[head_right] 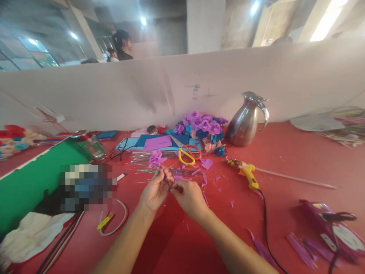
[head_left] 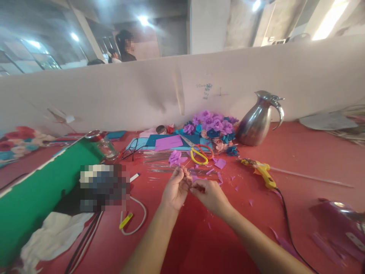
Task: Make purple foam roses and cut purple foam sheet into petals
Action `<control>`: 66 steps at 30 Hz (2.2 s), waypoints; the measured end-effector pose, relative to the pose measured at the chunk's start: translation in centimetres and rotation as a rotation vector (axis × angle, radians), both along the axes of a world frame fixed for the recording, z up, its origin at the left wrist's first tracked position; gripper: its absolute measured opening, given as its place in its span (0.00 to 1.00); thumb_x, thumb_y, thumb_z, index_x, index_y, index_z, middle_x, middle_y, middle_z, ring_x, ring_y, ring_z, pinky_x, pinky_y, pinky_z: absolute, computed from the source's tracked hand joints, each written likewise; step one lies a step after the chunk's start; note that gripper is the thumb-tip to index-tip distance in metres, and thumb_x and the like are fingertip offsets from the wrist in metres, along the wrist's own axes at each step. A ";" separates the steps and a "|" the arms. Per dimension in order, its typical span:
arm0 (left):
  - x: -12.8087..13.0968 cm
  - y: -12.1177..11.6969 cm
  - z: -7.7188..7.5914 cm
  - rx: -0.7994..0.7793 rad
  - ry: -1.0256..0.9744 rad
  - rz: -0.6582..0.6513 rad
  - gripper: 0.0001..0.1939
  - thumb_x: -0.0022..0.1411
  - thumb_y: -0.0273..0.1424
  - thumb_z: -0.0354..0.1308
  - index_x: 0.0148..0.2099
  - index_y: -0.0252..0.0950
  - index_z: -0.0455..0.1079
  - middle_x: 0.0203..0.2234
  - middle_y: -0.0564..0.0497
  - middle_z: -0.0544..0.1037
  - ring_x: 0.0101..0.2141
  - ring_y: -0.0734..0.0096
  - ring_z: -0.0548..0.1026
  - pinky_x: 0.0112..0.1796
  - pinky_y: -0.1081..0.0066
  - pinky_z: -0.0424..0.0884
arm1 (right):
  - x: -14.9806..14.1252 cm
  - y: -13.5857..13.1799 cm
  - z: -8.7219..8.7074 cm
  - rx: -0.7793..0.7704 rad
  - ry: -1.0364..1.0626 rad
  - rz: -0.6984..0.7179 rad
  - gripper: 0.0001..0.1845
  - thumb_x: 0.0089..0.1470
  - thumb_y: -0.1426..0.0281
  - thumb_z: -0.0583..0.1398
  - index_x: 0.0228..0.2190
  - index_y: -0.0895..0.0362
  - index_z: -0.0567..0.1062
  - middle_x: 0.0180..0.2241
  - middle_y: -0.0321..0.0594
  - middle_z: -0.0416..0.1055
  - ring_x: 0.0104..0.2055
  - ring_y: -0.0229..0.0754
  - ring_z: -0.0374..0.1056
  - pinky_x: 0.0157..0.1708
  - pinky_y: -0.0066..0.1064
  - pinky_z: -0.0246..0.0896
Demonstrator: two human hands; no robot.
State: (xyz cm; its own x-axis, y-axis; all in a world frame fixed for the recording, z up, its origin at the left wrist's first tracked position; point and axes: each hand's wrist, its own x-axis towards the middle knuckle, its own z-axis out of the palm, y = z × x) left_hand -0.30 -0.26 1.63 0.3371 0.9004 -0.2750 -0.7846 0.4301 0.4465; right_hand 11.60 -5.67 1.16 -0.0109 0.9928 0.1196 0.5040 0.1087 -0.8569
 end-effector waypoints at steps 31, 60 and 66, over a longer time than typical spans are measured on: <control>-0.2 -0.5 -0.2 0.095 0.051 0.054 0.04 0.57 0.22 0.55 0.31 0.35 0.64 0.18 0.59 0.58 0.18 0.81 0.55 0.23 0.77 0.57 | -1.0 -0.7 -1.6 0.130 -0.189 -0.044 0.12 0.54 0.72 0.54 0.29 0.55 0.77 0.25 0.40 0.76 0.25 0.42 0.69 0.26 0.29 0.58; -0.6 -1.7 2.1 0.532 0.070 -0.098 0.14 0.53 0.33 0.63 0.22 0.36 0.63 0.14 0.57 0.59 0.21 0.76 0.57 0.28 0.72 0.57 | -0.3 -0.6 -1.4 0.518 -0.177 -0.107 0.12 0.58 0.74 0.53 0.33 0.53 0.77 0.31 0.41 0.77 0.31 0.40 0.72 0.33 0.28 0.62; -0.6 -0.9 1.0 0.394 0.006 -0.091 0.05 0.55 0.27 0.61 0.30 0.36 0.67 0.16 0.59 0.60 0.19 0.80 0.55 0.26 0.75 0.55 | -0.4 -0.5 -1.8 0.391 -0.177 -0.059 0.14 0.55 0.78 0.53 0.32 0.53 0.76 0.31 0.39 0.77 0.32 0.40 0.73 0.32 0.26 0.63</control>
